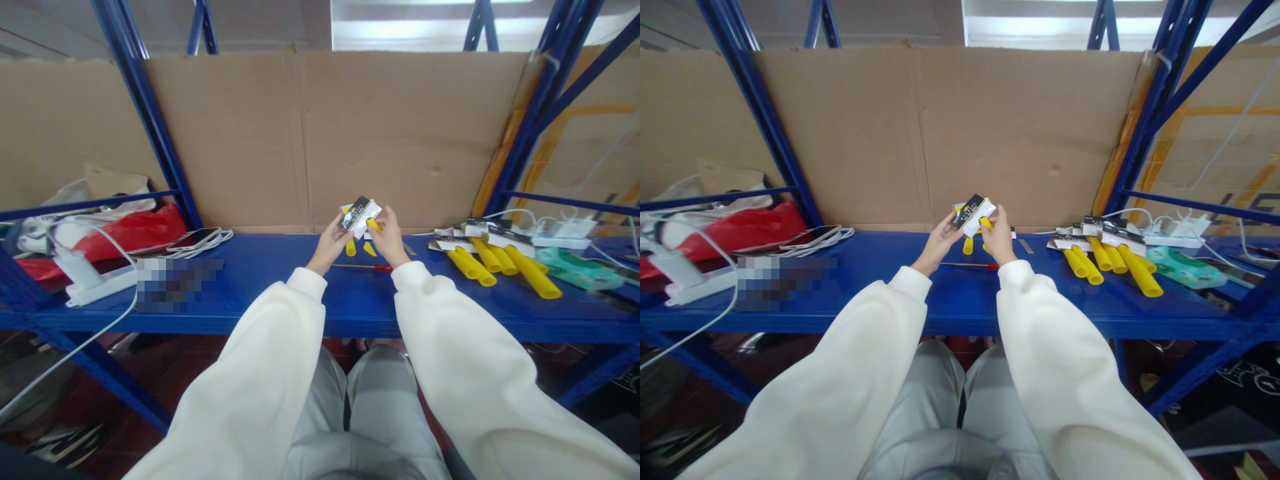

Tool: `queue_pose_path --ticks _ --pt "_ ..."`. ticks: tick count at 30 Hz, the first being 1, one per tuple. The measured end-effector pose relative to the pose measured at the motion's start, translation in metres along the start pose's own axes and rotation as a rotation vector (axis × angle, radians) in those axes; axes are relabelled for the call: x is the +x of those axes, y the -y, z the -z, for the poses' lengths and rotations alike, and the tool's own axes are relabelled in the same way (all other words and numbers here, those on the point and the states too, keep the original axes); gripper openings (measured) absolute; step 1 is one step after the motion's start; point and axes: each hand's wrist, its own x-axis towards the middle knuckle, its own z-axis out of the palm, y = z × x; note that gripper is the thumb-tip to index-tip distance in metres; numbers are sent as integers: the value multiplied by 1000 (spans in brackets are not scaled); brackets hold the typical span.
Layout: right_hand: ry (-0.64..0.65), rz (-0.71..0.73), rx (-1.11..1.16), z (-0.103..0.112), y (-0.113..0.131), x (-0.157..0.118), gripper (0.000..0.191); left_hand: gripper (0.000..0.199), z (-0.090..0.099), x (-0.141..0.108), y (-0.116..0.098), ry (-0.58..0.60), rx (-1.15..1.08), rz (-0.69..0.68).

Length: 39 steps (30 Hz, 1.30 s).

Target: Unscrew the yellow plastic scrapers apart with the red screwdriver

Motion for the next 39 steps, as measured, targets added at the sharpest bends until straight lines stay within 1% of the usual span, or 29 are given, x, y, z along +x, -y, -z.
queue_pose_path --ticks 3,5,8,11,15,17,18,20,23,26,29,30,33,36,39 --pt "1 -8 19 -1 -2 1 83 48 -2 -6 -4 89 25 -28" --pt "9 8 36 -2 -1 0 83 38 -4 -10 -6 163 64 -40" --pt "22 54 70 -4 1 -2 84 39 -7 -15 -9 215 96 -28" --pt "55 76 147 -8 3 -2 89 42 -8 -16 -9 188 78 30" --pt "127 21 318 -12 4 -2 98 44 -6 -14 -7 88 18 99" --pt "171 -37 407 -11 6 -3 100 46 -6 -12 -6 45 -16 95" --pt "201 -65 447 -10 7 -5 97 47 -5 -11 -5 24 -31 86" --pt "275 -111 518 -6 10 -8 82 49 -4 -8 -4 -16 -66 69" --pt "359 -165 596 0 16 -12 49 51 1 -3 -2 -110 -144 77" --pt "357 -216 633 3 19 -13 30 45 5 0 0 -239 -232 156" --pt "352 -270 651 4 22 -14 16 32 5 1 0 -375 -363 266" --pt "360 -287 659 4 23 -14 14 26 5 2 0 -428 -414 301" --pt "401 -317 684 5 25 -15 20 18 6 2 -3 -577 -578 391" --pt "438 -307 703 6 25 -17 25 18 11 3 -4 -706 -726 447" --pt "448 -272 711 5 24 -17 28 20 17 5 -4 -813 -781 490"
